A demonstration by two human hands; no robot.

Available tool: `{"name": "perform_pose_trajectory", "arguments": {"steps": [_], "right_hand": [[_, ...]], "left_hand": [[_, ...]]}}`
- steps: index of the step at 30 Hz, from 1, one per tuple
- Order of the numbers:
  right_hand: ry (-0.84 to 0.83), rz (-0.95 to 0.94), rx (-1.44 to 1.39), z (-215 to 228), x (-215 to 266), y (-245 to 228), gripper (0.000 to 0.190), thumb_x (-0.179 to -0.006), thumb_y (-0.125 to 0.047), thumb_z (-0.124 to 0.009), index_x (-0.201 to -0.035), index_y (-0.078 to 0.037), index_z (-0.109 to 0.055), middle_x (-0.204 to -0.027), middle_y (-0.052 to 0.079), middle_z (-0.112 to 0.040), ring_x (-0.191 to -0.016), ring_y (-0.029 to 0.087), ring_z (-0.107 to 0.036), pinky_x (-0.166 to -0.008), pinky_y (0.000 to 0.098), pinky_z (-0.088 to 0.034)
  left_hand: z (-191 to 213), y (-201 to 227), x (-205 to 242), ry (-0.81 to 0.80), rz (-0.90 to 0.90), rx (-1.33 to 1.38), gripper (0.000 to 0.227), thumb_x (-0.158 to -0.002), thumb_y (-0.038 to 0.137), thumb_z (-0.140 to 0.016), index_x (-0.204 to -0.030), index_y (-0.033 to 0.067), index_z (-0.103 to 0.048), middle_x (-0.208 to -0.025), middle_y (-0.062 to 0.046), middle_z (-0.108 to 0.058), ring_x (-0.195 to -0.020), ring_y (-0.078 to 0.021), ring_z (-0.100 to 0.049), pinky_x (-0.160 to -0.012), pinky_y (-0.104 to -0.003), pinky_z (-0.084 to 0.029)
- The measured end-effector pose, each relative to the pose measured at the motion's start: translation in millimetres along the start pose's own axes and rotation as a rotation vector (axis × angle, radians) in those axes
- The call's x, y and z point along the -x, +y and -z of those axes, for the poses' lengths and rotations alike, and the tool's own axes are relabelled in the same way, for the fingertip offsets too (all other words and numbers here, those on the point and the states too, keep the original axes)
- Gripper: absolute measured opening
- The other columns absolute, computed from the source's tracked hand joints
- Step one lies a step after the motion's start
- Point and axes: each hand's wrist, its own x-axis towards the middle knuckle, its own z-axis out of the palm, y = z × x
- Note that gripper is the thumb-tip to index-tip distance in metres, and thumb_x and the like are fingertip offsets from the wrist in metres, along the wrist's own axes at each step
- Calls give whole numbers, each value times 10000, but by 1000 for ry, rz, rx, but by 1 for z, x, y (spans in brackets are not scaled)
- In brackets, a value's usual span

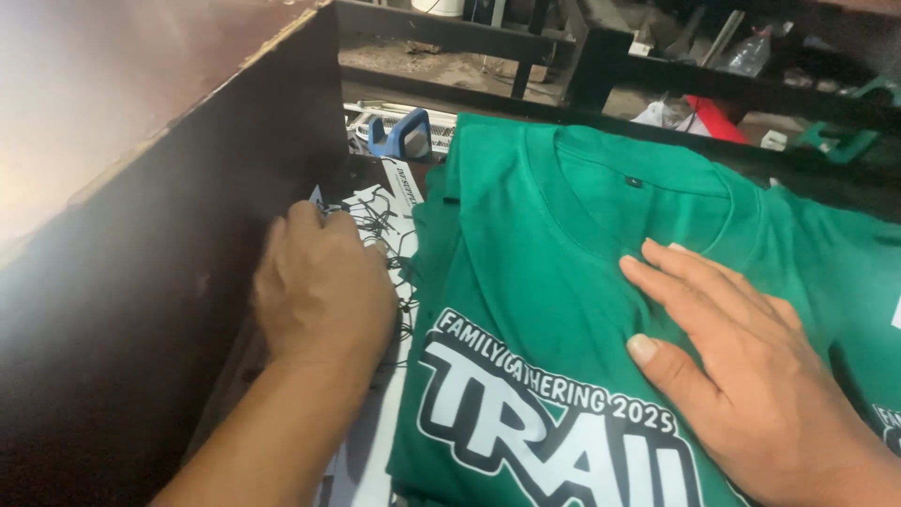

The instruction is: The person attaches a white tag to the collar of a green t-shirt using a black plastic fastener. They then smooth the shirt and repeat the process on a second green t-shirt.

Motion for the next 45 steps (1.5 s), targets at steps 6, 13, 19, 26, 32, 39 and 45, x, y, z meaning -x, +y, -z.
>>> {"name": "perform_pose_trajectory", "arguments": {"steps": [6, 13, 19, 26, 32, 39, 45], "right_hand": [[-9, -59, -16, 4, -1, -10, 593, -923, -404, -522, -1485, -218, -549, -1591, 27, -497, -1506, 229, -368, -1111, 502, -268], [92, 21, -19, 2, 3, -9, 555, -948, -403, -548, -1442, -154, -589, -1538, 119, -546, -1450, 303, -442, -1076, 511, -321], [124, 43, -3, 0, 2, -9, 556, -939, -423, -541, -1430, -169, -599, -1521, 106, -557, -1416, 303, -468, -974, 534, -368], [163, 70, -34, -2, 2, -6, 567, -925, -430, -565, -1407, -137, -616, -1486, 130, -571, -1394, 338, -473, -991, 551, -367], [216, 100, -87, -4, 4, -1, 564, -916, -427, -597, -1380, -108, -631, -1457, 163, -583, -1378, 368, -486, -1020, 558, -367], [250, 110, -104, -5, 4, 1, 574, -890, -431, -633, -1364, -108, -644, -1441, 156, -596, -1374, 367, -490, -1023, 567, -366], [239, 109, -84, -5, 5, 2, 582, -902, -448, -608, -1380, -117, -635, -1453, 156, -586, -1387, 359, -474, -1025, 561, -358]], "left_hand": [[8, 5, -3, -2, 65, 154, 336, -856, 382, -796, -984, 86, -703, -1032, -177, -600, -928, -454, -622, -689, -621, -526], [50, 19, -4, -275, -34, -29, 366, -874, 132, -489, -1162, 129, -715, -1196, -245, -623, -1074, -510, -625, -821, -644, -574], [2, -27, -22, -137, -222, -476, 288, -915, 422, -554, -710, 231, -623, -658, 63, -664, -881, -212, -653, -781, -276, -508], [1, -33, -40, -584, -270, -775, 295, -905, 448, -509, -917, 327, -778, -1036, 26, -762, -1048, -219, -742, -782, -325, -551], [27, -21, -37, -466, 360, 67, 412, -903, 382, -740, -1080, 29, -856, -819, -248, -743, -776, -372, -646, -659, -460, -439], [70, 22, -35, -490, 391, -70, 368, -1037, 321, -596, -1055, 55, -849, -675, -294, -801, -566, -448, -734, -628, -508, -548], [80, 33, -33, -488, 444, -14, 456, -848, 247, -718, -1301, 233, -768, -1002, -129, -852, -702, -356, -707, -665, -450, -499]]}}
